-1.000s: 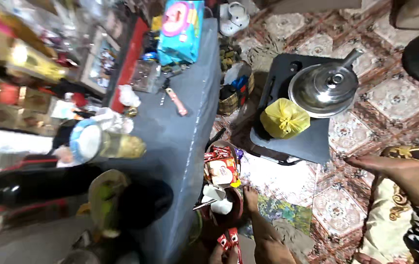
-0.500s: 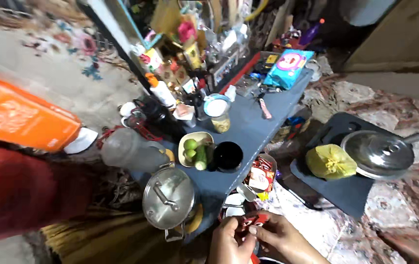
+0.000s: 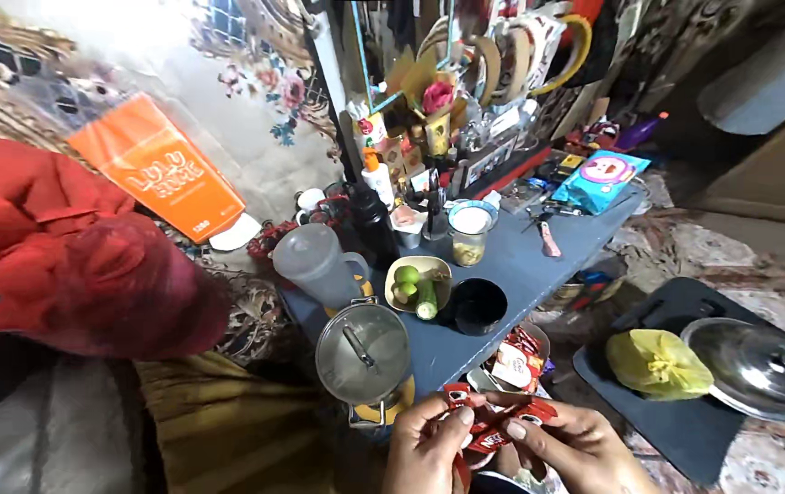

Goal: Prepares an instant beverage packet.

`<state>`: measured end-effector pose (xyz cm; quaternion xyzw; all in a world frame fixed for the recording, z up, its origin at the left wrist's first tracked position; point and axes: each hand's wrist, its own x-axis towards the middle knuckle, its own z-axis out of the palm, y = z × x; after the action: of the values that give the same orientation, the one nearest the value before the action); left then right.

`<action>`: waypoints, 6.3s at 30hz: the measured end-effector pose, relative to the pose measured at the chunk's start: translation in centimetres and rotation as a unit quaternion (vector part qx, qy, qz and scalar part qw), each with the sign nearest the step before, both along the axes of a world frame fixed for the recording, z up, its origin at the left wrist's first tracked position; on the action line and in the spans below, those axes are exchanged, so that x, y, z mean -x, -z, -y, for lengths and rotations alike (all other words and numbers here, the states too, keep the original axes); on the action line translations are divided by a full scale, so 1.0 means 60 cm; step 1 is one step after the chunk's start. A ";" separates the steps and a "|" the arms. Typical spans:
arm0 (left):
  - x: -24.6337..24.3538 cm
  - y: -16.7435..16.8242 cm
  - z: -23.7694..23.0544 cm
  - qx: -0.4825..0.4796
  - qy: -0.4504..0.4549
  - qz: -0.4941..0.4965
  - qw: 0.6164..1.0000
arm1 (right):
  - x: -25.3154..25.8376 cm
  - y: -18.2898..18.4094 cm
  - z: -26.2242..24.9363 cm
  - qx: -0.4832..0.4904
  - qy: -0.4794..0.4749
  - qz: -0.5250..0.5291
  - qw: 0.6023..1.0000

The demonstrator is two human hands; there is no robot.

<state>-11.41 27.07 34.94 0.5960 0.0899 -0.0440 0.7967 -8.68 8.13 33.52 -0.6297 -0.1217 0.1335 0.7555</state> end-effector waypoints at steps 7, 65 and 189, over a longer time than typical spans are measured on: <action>-0.005 -0.002 -0.052 0.026 -0.127 -0.010 0.991 | 0.039 -0.037 -0.011 0.157 -0.137 0.203 0.957; 0.028 -0.006 -0.055 -0.229 0.322 -0.002 0.919 | -0.026 -0.017 0.026 0.218 -0.274 0.146 0.925; 0.022 0.042 -0.039 -0.375 0.340 -0.095 0.857 | 0.068 -0.004 -0.035 0.458 -0.208 0.092 0.859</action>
<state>-12.71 29.39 32.41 0.8359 -0.0338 -0.3314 0.4361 -12.73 10.24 33.76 -0.8741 -0.2441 0.2699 0.3217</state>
